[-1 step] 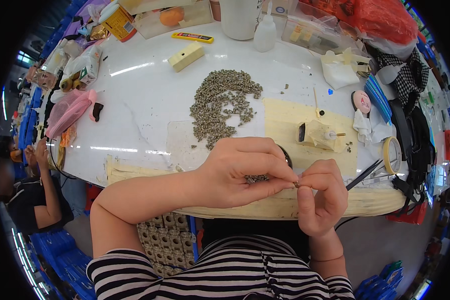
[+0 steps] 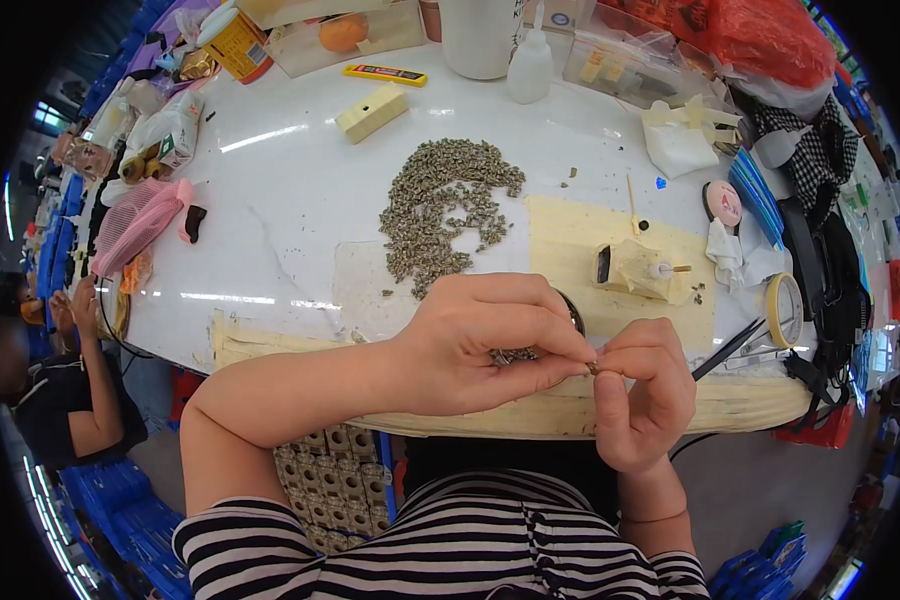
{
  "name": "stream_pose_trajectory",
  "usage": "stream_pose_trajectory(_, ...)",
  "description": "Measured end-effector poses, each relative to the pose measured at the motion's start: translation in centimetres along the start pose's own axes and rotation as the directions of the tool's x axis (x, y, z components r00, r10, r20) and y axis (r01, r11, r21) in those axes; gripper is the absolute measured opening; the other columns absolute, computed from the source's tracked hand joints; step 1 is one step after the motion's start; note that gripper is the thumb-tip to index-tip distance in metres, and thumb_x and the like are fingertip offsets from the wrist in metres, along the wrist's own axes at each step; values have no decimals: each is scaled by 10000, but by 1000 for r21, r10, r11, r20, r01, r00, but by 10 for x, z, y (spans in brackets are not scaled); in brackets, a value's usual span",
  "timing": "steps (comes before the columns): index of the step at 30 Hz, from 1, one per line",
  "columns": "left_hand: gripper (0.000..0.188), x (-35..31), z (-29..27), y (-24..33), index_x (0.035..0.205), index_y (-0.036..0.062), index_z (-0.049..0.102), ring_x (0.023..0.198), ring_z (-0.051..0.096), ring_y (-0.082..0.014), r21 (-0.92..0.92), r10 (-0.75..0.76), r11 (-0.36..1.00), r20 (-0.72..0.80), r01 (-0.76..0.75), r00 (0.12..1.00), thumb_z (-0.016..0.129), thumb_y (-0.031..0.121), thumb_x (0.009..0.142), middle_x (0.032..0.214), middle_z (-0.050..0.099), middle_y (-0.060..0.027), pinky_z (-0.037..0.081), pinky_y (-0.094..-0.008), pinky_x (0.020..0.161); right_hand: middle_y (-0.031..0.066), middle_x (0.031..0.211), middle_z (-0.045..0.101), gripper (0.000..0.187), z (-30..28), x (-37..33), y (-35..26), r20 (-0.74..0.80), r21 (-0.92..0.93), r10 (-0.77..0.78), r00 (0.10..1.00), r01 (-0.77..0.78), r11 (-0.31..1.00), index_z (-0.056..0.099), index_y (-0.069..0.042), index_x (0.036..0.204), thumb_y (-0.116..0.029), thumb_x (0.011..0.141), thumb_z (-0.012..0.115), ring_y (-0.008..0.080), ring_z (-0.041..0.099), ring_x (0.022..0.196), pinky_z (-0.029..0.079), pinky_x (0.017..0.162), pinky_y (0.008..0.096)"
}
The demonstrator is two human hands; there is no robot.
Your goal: The person picks up a small black component and a thin wire, threading the wire through the component by hand. The person then uses tweezers to precisely position and attach the component onto a small white electronic base on the table.
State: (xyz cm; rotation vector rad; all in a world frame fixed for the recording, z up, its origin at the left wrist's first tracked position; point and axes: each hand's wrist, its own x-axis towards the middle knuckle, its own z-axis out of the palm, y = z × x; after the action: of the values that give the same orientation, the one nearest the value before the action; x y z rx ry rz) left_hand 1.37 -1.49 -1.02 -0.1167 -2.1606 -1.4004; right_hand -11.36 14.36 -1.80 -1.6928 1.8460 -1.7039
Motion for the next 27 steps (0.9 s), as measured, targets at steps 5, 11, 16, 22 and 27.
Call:
stream_pose_trajectory(5, 186, 1, -2, 2, 913, 40, 723, 712, 645, -162, 21, -5, 1000, -2, 5, 1000, 766, -17, 742, 823, 666, -69, 514, -254, 603, 105, 815, 625, 91, 2, 0, 1, -19, -46, 29, 999, -30, 998, 645, -4, 845, 14, 764, 681, 223, 567, 716, 443, 633, 288)
stream_pose_trajectory(11, 175, 4, -3, 1, 900, 29, 719, 715, 644, -153, 36, -39, 998, -54, 41, 998, 758, -31, 740, 808, 666, -77, 507, -246, 603, 110, 843, 643, 173, 0, 0, 1, -48, -53, 14, 999, -17, 998, 686, 10, 928, 30, 756, 676, 223, 581, 737, 457, 654, 289)
stream_pose_trajectory(16, 174, 4, -3, 2, 892, 24, 716, 714, 646, -155, 65, -47, 997, -70, 51, 996, 760, -38, 736, 806, 668, -80, 505, -243, 603, 115, 871, 656, 243, -2, 1, 0, -38, -56, -24, 999, 22, 998, 696, 16, 989, 38, 749, 675, 219, 588, 741, 460, 659, 289)
stream_pose_trajectory(22, 182, 3, -2, 1, 895, 27, 717, 710, 644, -145, 60, -30, 998, -80, 35, 996, 763, -43, 734, 811, 664, -78, 507, -238, 593, 114, 876, 659, 244, 0, 2, 1, 5, -29, -12, 1000, 12, 1000, 694, 20, 995, 35, 752, 677, 221, 589, 739, 460, 660, 289)
stream_pose_trajectory(27, 236, 1, -1, 1, 934, 71, 740, 677, 623, -129, 94, 22, 995, -60, -16, 998, 784, -16, 719, 806, 650, -53, 485, -225, 553, 117, 876, 659, 212, 0, 1, 4, 34, 42, 33, 999, -35, 999, 692, 23, 981, 15, 770, 685, 214, 592, 746, 462, 666, 288)
